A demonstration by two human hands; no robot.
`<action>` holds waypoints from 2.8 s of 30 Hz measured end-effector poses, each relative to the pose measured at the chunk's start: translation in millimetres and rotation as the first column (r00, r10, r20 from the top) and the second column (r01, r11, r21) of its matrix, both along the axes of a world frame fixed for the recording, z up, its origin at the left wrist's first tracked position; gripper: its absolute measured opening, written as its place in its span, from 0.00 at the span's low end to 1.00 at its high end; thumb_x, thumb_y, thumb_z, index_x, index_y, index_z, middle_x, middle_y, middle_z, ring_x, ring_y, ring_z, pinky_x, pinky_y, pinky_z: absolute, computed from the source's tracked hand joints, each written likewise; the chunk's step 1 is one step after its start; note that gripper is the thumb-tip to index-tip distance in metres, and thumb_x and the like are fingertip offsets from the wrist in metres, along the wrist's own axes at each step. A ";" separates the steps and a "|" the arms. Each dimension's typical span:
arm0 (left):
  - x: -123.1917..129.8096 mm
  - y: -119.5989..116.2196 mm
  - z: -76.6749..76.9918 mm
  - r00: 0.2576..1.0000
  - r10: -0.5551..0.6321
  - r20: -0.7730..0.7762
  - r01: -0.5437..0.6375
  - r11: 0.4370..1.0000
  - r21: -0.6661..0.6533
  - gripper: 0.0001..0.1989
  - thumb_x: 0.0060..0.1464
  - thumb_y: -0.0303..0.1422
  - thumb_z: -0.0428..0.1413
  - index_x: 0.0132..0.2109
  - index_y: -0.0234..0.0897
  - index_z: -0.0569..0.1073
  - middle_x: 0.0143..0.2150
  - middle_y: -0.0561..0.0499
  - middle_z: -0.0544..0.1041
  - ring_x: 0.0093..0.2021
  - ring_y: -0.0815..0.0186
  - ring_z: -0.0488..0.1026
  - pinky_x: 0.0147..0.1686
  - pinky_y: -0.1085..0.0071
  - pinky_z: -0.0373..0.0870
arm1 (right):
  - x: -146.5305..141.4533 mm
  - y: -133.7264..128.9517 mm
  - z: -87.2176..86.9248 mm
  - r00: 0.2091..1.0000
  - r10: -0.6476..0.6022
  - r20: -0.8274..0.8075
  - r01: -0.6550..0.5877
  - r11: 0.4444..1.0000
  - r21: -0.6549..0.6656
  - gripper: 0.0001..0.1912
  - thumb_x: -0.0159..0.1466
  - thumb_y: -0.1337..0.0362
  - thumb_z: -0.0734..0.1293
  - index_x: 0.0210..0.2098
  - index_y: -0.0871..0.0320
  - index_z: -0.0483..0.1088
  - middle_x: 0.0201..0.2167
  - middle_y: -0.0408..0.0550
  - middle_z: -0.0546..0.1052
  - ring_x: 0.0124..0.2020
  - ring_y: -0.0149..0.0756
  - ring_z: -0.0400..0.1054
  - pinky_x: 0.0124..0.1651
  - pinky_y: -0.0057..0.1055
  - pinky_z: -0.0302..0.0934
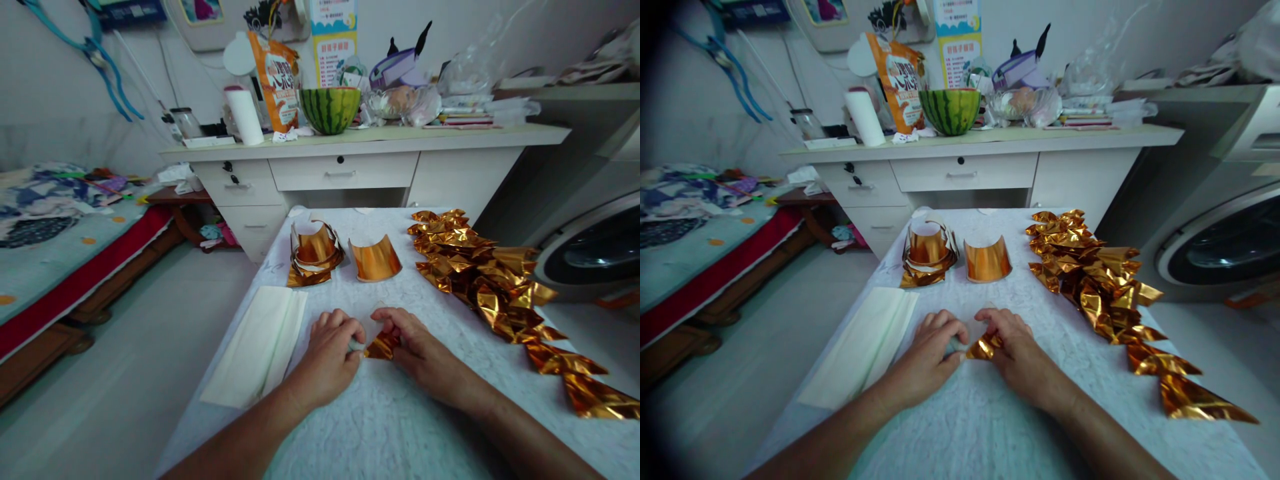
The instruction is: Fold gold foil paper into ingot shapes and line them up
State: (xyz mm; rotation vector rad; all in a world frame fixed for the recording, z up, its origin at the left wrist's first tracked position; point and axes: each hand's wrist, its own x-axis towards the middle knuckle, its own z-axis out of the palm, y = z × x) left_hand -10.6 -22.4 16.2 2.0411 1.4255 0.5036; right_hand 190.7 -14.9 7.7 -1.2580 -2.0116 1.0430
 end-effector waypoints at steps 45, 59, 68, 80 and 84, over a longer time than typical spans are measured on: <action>1.1 5.3 -9.5 0.877 0.228 0.422 -0.195 0.973 -0.121 0.42 0.48 0.27 0.59 0.65 0.38 0.47 0.51 0.44 0.69 0.52 0.58 0.67 0.57 0.55 0.59 | 20.4 20.2 12.0 0.854 -0.353 -0.381 0.194 0.898 -0.395 0.18 0.52 0.53 0.74 0.32 0.59 0.69 0.24 0.40 0.70 0.24 0.28 0.62 0.27 0.26 0.56; 2.6 12.9 -3.1 0.625 0.365 0.690 -0.023 0.892 -0.451 0.13 0.54 0.38 0.58 0.43 0.33 0.71 0.35 0.48 0.77 0.34 0.67 0.73 0.33 0.73 0.66 | 7.8 11.8 16.5 0.848 -0.284 -0.447 0.021 0.861 -0.509 0.23 0.52 0.49 0.75 0.34 0.58 0.66 0.23 0.40 0.72 0.22 0.27 0.62 0.25 0.25 0.55; 2.1 9.7 -7.2 0.707 0.301 0.640 -0.221 0.954 -0.205 0.07 0.57 0.30 0.53 0.43 0.40 0.62 0.29 0.57 0.71 0.29 0.70 0.69 0.30 0.75 0.62 | -0.4 1.7 16.2 0.932 -0.131 -0.338 -0.003 0.929 -0.370 0.18 0.59 0.58 0.70 0.45 0.55 0.62 0.28 0.39 0.73 0.25 0.28 0.62 0.26 0.24 0.53; 5.9 2.5 1.1 0.793 0.217 0.570 -0.100 0.968 -0.229 0.16 0.54 0.28 0.54 0.51 0.39 0.71 0.47 0.48 0.77 0.40 0.63 0.75 0.39 0.69 0.70 | -8.1 -3.6 10.9 0.953 -0.178 -0.246 0.098 0.947 -0.306 0.32 0.61 0.57 0.67 0.60 0.56 0.53 0.26 0.39 0.77 0.25 0.33 0.67 0.26 0.26 0.55; 6.4 2.4 -0.6 0.790 0.210 0.576 -0.072 0.965 -0.252 0.24 0.49 0.25 0.57 0.55 0.40 0.69 0.52 0.46 0.75 0.43 0.62 0.75 0.42 0.67 0.71 | -9.8 -3.4 13.2 0.953 -0.169 -0.250 0.090 0.950 -0.300 0.32 0.61 0.56 0.67 0.60 0.56 0.53 0.27 0.41 0.77 0.25 0.33 0.67 0.26 0.27 0.56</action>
